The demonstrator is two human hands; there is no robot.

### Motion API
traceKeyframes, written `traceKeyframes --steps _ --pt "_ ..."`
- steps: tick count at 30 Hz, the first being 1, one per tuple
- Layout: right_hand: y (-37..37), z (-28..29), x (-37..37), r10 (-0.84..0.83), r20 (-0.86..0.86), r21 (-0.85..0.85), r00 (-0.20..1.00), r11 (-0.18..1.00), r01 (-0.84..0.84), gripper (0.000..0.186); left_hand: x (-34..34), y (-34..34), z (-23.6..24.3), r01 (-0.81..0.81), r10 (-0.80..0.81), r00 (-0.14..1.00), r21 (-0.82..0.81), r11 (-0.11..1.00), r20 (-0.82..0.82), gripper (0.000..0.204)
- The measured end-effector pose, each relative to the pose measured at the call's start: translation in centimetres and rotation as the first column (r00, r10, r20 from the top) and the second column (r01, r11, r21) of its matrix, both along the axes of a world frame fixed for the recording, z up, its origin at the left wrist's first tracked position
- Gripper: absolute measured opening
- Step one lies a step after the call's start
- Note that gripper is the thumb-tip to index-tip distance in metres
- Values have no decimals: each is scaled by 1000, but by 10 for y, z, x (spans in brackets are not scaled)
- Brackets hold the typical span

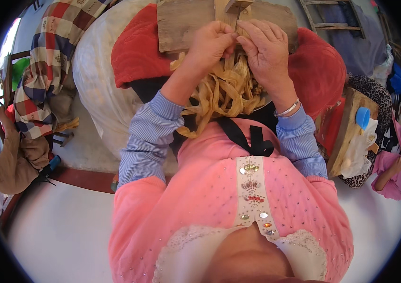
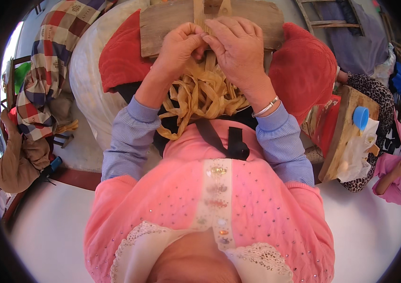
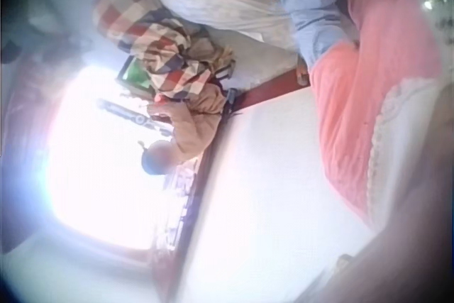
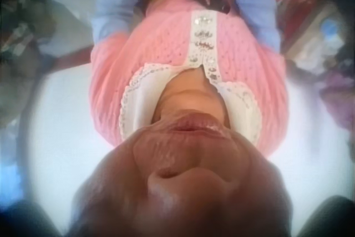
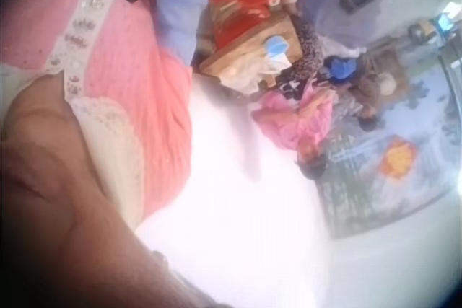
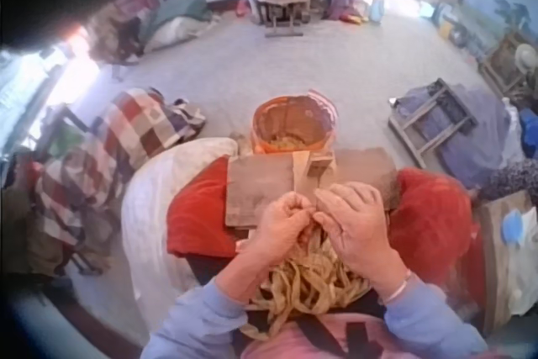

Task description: The person sits on the floor and weaves a basket using dried palm leaves. They repeatedly interlace the leaves into a wooden frame held on their lap, manipulating the material with both hands to build the basket structure.

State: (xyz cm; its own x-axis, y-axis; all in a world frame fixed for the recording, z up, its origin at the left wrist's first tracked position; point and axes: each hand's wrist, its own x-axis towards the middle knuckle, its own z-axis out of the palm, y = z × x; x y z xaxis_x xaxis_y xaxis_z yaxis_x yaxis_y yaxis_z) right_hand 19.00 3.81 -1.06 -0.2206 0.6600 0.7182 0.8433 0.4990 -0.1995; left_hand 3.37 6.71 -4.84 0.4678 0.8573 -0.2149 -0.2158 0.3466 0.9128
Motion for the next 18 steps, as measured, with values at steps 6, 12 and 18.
traceKeyframes --steps 6,12,18 --pt "3 27 21 -175 -376 -455 910 890 -16 20 -12 -55 43 576 -296 708 -281 768 641 29" --pt "-46 86 4 35 -419 -740 908 567 -363 19 -64 -50 150 259 236 874 818 513 -425 33" --pt "-72 127 -23 -58 -978 -208 201 342 -916 14 -52 -42 167 75 28 987 602 795 -160 24"
